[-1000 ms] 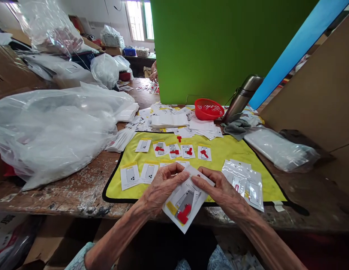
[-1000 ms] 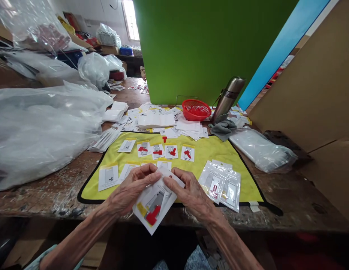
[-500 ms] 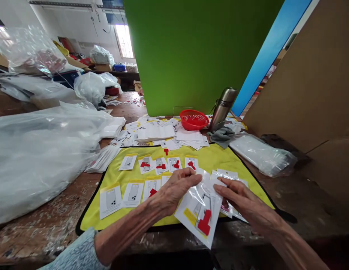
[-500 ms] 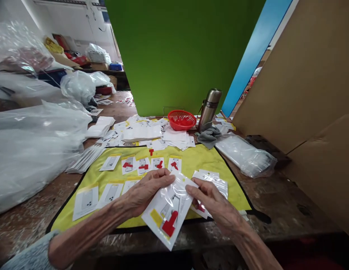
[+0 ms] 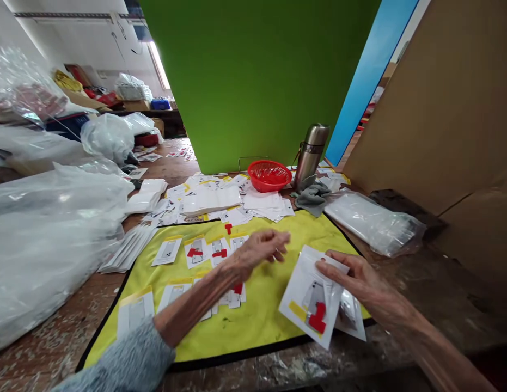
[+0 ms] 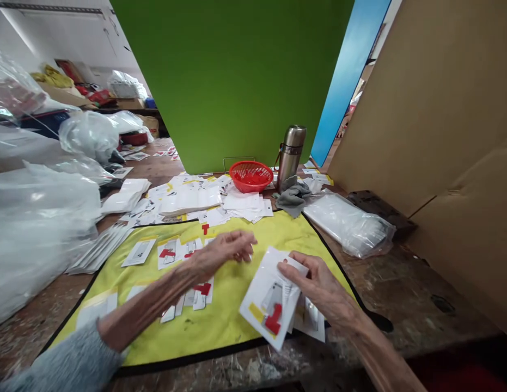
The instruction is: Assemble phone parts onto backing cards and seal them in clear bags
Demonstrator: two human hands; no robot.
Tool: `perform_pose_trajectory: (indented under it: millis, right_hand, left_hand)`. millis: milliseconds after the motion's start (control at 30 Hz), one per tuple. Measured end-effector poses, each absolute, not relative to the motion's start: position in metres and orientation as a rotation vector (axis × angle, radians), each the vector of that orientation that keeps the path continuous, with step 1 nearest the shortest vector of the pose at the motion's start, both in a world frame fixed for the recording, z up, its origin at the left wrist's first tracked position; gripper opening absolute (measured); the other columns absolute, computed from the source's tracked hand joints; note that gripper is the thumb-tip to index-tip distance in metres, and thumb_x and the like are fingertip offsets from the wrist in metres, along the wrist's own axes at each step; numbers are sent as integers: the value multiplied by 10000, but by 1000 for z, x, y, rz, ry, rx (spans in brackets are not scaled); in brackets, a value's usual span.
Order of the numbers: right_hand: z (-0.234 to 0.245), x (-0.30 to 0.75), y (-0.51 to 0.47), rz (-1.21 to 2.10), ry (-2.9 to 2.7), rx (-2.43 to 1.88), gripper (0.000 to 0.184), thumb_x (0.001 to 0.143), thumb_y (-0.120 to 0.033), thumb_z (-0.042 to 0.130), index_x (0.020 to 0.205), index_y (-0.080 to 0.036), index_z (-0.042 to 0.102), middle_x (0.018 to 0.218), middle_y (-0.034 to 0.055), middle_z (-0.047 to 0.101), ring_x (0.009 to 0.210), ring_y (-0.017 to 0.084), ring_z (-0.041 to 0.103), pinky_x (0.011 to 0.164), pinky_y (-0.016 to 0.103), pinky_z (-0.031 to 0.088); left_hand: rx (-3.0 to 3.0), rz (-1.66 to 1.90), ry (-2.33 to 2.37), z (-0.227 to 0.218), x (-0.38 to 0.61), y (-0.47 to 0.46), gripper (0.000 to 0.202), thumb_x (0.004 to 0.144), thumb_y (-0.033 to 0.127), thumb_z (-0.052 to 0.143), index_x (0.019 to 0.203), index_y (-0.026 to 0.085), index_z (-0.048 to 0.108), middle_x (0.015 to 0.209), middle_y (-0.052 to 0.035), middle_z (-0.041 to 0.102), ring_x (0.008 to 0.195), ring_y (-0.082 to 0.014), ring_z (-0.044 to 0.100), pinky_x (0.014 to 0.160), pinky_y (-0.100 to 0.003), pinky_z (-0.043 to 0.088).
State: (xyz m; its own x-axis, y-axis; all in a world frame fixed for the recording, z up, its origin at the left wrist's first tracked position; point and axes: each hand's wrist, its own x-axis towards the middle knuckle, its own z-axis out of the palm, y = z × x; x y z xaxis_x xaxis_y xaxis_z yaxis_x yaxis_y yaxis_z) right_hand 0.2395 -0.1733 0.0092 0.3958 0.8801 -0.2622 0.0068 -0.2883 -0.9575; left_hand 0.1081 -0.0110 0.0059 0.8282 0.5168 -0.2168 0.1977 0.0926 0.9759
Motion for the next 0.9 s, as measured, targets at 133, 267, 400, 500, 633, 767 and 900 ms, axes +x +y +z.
perform_pose_trajectory:
  millis: [133, 267, 400, 500, 633, 767, 900]
  right_hand:
    - [2, 272, -184, 583, -1127, -2043, 430, 690, -606, 632, 764, -184, 662, 753, 79, 673, 712, 257, 615, 635, 371, 483]
    - [-9, 286, -193, 104, -1220, -2164, 399, 762, -561, 562, 962, -222, 620, 1012, 97, 655, 963, 286, 598, 854, 433, 455]
    - [-10, 285, -188, 200, -1277, -2187, 349, 815, -533, 493, 945, -231, 610, 991, 75, 659, 949, 260, 608, 847, 407, 469]
    - [-2, 277, -171, 273, -1357, -2133, 312, 835, -495, 470, 877, -222, 614, 924, 69, 664, 890, 244, 616, 823, 401, 468]
    - [9, 262, -131, 457, -1241, -1959, 399, 800, -527, 527, 1017, -196, 576, 937, 79, 650, 875, 224, 612, 784, 371, 476]
    - [11, 243, -92, 595, -967, -1759, 528, 721, -590, 578, 1032, -165, 550, 901, 71, 633, 799, 197, 599, 699, 329, 470]
    - [11, 226, -80, 747, -994, -1589, 357, 703, -535, 569, 686, -179, 546, 632, 1, 555, 639, 144, 528, 627, 286, 425]
  left_hand:
    - [2003, 437, 1034, 4, 144, 53, 239, 886, 322, 465, 913, 120, 589, 957, -135, 653, 870, -212, 608, 742, -316, 450]
    - [2198, 516, 1201, -14, 169, 88, 269, 845, 321, 552, 1020, 117, 560, 1242, -214, 529, 1188, -363, 434, 944, -490, 324]
    - [2329, 483, 1263, -30, 177, 98, 158, 827, 166, 531, 981, 162, 566, 1204, -156, 563, 1148, -338, 464, 940, -492, 313]
    - [2393, 503, 1273, -27, 173, 95, 137, 850, 144, 466, 934, 171, 571, 1084, -130, 611, 1052, -291, 522, 897, -443, 349]
    - [2503, 618, 1224, -7, 154, 70, 104, 867, 202, 478, 916, 196, 569, 1033, -86, 613, 1041, -251, 507, 901, -391, 339]
    - [2618, 794, 1117, 4, 124, 38, 76, 870, 219, 492, 872, 201, 566, 911, -52, 617, 918, -221, 527, 822, -359, 359]
    - [2591, 862, 1053, 1, 98, 19, 70, 857, 210, 509, 804, 198, 552, 824, -33, 601, 840, -207, 528, 781, -356, 370]
